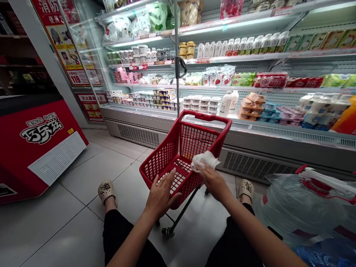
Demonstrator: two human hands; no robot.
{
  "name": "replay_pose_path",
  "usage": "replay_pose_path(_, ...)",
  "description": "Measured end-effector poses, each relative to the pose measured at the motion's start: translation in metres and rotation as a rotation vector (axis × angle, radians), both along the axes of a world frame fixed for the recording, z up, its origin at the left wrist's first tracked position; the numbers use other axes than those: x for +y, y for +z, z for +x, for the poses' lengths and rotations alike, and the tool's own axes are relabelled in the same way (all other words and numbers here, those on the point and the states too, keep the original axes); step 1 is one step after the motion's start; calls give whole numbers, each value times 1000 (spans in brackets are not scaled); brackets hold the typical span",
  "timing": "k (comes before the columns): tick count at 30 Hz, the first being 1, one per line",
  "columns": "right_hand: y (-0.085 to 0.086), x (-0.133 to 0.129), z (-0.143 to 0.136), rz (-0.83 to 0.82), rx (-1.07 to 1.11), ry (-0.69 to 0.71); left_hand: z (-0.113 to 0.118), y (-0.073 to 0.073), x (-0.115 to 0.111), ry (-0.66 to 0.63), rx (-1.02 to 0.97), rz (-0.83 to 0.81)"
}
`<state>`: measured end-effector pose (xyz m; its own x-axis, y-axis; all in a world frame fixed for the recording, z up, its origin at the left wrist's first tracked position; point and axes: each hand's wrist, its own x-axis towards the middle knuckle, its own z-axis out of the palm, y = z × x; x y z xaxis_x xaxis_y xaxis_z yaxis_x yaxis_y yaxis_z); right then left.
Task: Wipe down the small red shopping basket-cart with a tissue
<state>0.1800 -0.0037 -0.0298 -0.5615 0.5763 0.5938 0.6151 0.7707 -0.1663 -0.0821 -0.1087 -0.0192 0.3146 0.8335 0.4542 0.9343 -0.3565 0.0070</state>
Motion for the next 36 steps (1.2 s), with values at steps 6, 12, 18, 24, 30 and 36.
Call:
replay_pose_path(6,4,-20,-4,-38,-1,17,17,-3,4,58,-7,36)
replay_pose_path(12,-1,-57,-20,-11,-47,309,19,-2,1,31,-70,-5)
replay_pose_path(18,-4,7,16,-45,-14,90,-28,8,13,-128,44,-114)
replay_pose_path(24,0,35,7,-88,41,-38,-36,2,31,-11,83,-60)
replay_pose_path(30,-9,-17,-16,-62,31,2,-9,-5,28,33,26,12)
replay_pose_path(36,-21,-72,-20,-16,0,99,-4,-4,20,19,23,-18)
